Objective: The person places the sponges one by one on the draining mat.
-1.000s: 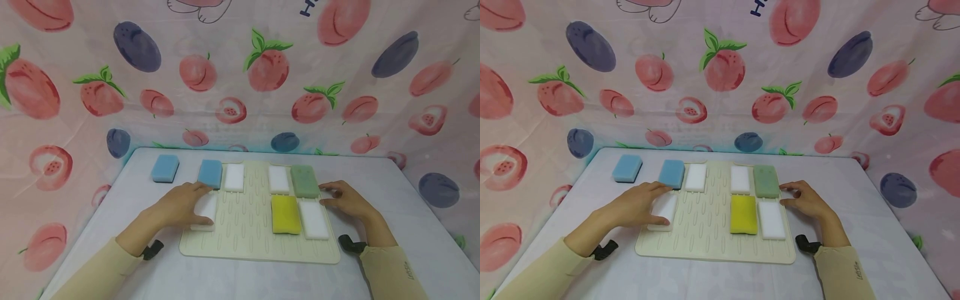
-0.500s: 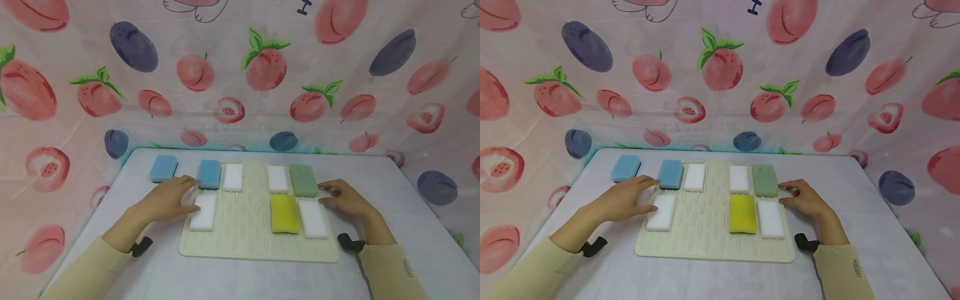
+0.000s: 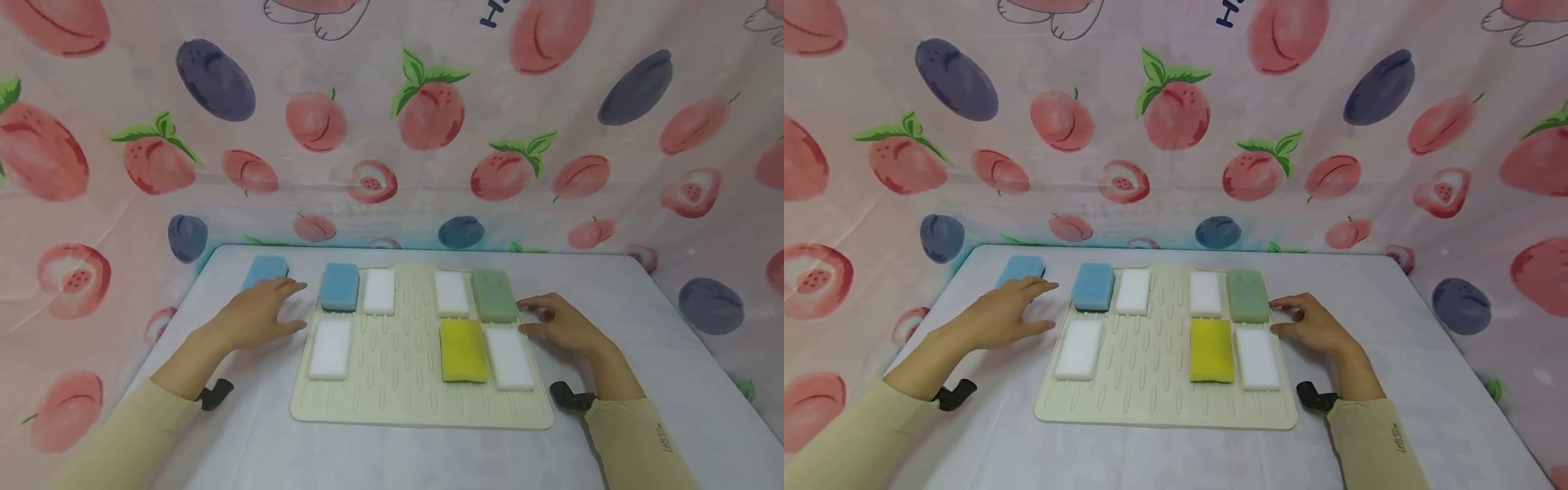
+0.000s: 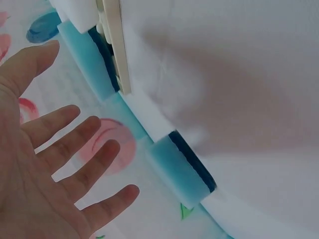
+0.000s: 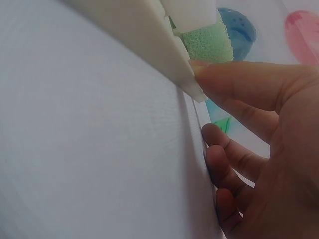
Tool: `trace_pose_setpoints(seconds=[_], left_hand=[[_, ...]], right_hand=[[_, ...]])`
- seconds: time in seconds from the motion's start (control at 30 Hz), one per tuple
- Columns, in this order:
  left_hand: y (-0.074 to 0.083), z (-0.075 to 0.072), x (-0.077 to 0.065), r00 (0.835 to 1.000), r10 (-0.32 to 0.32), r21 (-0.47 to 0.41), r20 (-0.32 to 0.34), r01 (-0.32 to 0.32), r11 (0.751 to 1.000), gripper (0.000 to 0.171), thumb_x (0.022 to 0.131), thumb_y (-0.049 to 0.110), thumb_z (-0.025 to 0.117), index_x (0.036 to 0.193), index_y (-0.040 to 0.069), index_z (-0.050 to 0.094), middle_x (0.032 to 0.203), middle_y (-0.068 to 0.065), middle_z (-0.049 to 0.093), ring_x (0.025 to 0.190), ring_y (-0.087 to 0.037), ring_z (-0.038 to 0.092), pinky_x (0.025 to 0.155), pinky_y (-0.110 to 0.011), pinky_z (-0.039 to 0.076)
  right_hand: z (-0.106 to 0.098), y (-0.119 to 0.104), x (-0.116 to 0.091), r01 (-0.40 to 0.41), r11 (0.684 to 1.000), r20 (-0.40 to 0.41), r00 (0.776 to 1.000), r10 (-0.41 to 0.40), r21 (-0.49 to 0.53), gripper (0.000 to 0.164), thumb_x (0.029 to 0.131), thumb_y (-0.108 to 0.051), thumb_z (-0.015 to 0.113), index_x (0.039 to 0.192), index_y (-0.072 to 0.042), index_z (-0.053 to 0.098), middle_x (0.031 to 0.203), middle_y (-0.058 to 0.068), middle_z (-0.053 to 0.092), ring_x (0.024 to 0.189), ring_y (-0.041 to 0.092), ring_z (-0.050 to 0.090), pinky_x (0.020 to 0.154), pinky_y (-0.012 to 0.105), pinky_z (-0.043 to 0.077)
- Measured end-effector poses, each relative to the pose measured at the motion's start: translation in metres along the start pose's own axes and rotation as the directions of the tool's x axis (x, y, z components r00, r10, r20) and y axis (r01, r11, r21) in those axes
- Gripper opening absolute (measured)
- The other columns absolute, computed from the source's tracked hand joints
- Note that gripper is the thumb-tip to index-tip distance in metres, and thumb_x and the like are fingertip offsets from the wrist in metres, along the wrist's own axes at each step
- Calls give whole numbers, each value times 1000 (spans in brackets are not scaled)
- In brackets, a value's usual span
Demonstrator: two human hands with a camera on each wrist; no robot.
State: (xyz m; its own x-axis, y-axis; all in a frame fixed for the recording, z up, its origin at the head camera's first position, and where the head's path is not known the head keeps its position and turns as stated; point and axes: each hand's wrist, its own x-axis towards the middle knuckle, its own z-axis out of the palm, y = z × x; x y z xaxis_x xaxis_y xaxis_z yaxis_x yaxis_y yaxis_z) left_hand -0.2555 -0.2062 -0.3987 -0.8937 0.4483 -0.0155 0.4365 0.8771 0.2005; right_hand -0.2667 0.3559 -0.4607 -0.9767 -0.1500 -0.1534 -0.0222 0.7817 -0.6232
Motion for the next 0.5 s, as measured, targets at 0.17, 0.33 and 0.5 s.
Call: trace_pose_setpoints(seconds=[0.17,0.33,0.5], left_hand=[[-9,-2,3,1000,-21,6,-2,21,1000,73,91,39,77,151,7,52,152,-23,52,138,-49,50,109,-65,46],[-20,-4,7,999,-52,9,14,52,999,74,91,37,79,152,6,51,154,-25,49,139,-51,48,108,-69,45],[-29,-5,11,997,-76,-4,25,76,997,76,90,35,80,153,4,49,153,-25,48,138,-52,48,109,-70,44]], right_hand=[[0,0,0,-1,1000,0,1000,1,5,55,87,-28,81,136,-8,66,137,22,53,115,37,51,96,56,47],[-1,0,0,16,1000,0,1000,-16,8,54,87,-26,81,136,-7,67,137,23,53,114,37,51,96,55,47],[-1,0,0,28,1000,-2,1000,-28,13,53,87,-25,81,135,-6,67,136,23,53,115,37,52,97,56,46]])
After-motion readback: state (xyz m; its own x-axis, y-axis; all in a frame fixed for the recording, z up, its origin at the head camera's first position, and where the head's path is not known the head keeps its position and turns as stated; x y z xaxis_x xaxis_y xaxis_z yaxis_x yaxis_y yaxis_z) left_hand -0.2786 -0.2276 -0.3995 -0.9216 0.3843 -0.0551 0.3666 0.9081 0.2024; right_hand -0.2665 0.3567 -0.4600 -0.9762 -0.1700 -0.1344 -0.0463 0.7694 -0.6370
